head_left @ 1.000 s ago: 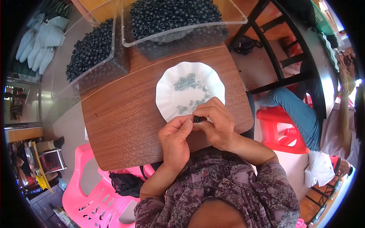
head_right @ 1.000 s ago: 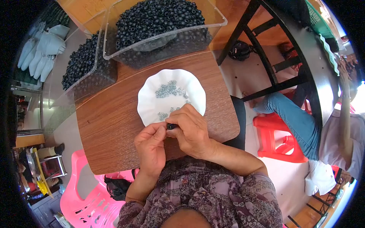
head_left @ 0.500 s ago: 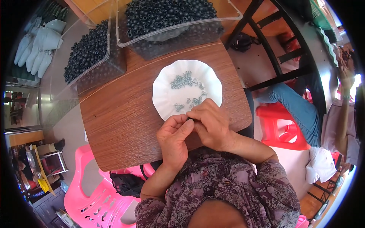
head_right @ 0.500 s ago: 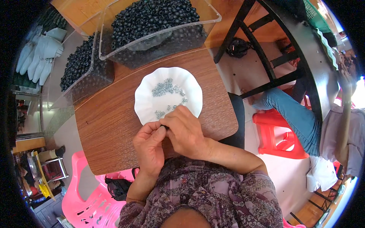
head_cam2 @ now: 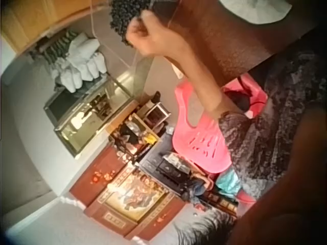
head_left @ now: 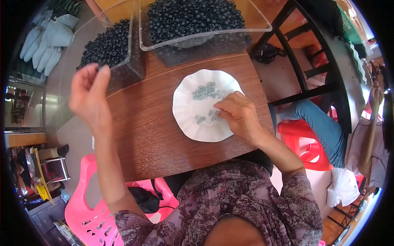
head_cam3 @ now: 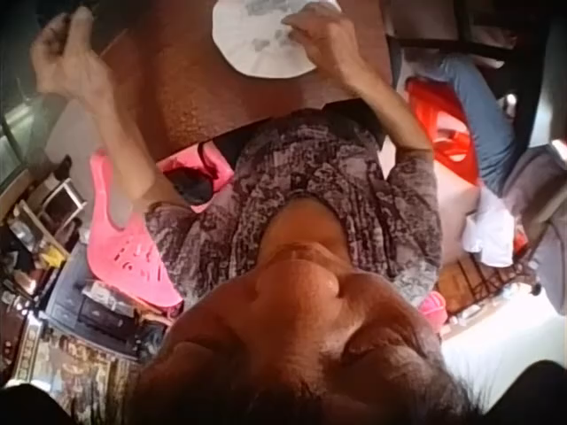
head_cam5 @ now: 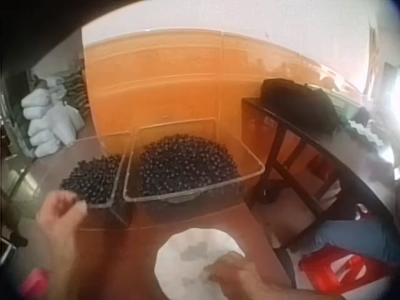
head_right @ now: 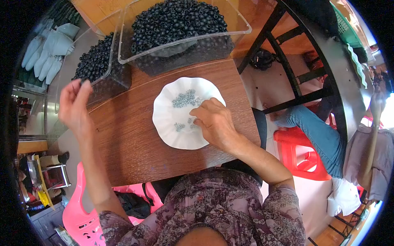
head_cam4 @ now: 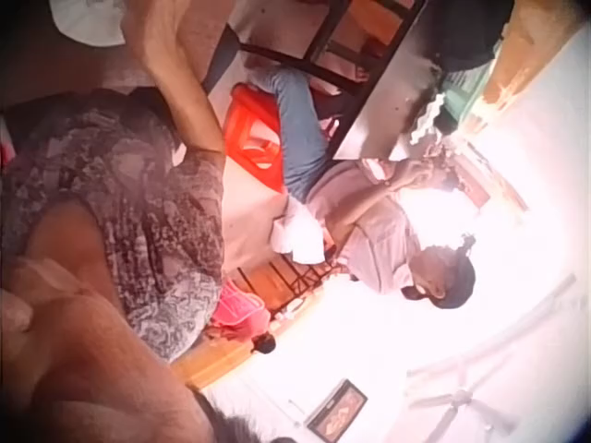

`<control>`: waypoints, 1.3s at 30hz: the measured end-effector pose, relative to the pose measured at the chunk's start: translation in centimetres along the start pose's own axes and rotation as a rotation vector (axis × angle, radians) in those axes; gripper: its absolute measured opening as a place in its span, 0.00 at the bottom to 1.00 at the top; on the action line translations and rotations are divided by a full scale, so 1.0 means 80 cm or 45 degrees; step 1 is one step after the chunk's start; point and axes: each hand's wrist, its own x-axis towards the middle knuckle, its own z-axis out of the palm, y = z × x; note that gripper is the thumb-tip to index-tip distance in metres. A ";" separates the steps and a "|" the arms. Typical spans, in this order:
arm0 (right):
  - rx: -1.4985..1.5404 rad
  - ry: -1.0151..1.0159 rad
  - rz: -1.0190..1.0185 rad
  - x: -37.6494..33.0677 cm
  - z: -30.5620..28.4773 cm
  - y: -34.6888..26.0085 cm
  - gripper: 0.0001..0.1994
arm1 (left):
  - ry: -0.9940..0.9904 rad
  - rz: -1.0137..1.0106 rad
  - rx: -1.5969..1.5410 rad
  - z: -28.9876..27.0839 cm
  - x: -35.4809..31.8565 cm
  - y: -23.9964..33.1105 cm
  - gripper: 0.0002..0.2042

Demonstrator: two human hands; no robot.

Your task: Assembling small black plastic rings by inserting silver beads or pins into them.

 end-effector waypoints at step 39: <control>0.371 0.089 -0.043 0.005 -0.011 -0.010 0.10 | -0.588 0.495 0.354 0.117 0.022 0.054 0.06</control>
